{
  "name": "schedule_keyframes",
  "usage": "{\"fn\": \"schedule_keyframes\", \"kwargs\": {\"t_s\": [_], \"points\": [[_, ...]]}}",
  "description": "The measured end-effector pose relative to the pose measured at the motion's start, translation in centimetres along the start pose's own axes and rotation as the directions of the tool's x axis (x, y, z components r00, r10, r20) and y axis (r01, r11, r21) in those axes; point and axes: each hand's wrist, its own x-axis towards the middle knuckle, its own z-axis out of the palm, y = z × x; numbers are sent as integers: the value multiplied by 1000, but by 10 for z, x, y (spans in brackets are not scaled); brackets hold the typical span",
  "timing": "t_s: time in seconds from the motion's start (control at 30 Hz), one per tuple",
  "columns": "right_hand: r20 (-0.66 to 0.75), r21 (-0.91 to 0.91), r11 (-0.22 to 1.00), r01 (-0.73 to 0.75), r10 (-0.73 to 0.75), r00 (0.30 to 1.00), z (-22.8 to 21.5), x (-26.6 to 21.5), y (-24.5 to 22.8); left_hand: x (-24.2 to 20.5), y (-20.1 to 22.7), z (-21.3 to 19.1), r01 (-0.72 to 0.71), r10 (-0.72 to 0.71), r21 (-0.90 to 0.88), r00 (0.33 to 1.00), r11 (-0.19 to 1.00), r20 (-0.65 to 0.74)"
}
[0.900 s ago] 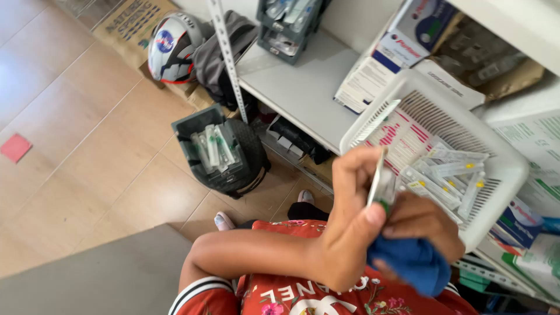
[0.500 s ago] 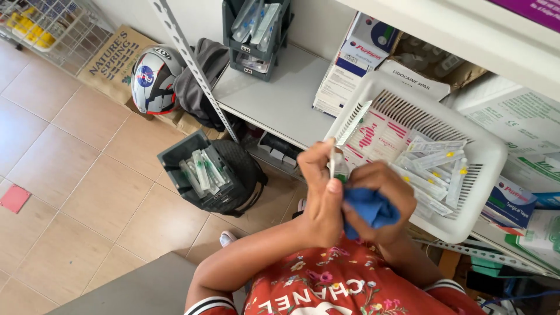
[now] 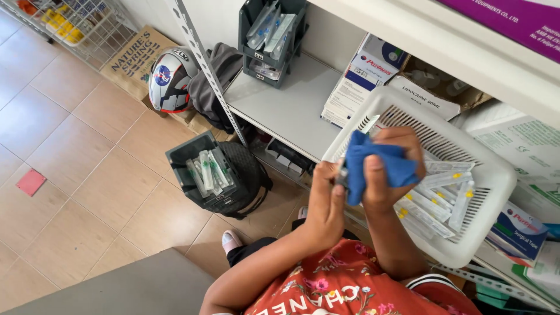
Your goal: Wiping and sorting individual syringes from a basket into a storage bin.
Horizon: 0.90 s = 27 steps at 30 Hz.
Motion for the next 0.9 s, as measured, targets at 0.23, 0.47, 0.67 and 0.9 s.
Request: {"fn": "schedule_keyframes", "kwargs": {"t_s": [0.23,0.47,0.67,0.9], "points": [[449,-54,999,-6,30,893,-5,-12,1,18,0,-20,86,-78,40,980,995,-184],[379,-100,970,222,-169,910,14,4,-16,12,1,-26,151,-143,40,978,988,-154],[455,-74,982,172,-120,882,36,1,-10,-14,6,-46,165,-113,267,973,950,-199],[438,20,997,77,-78,895,53,-49,-8,-17,12,-70,14,174,473,920,881,-352]]}}
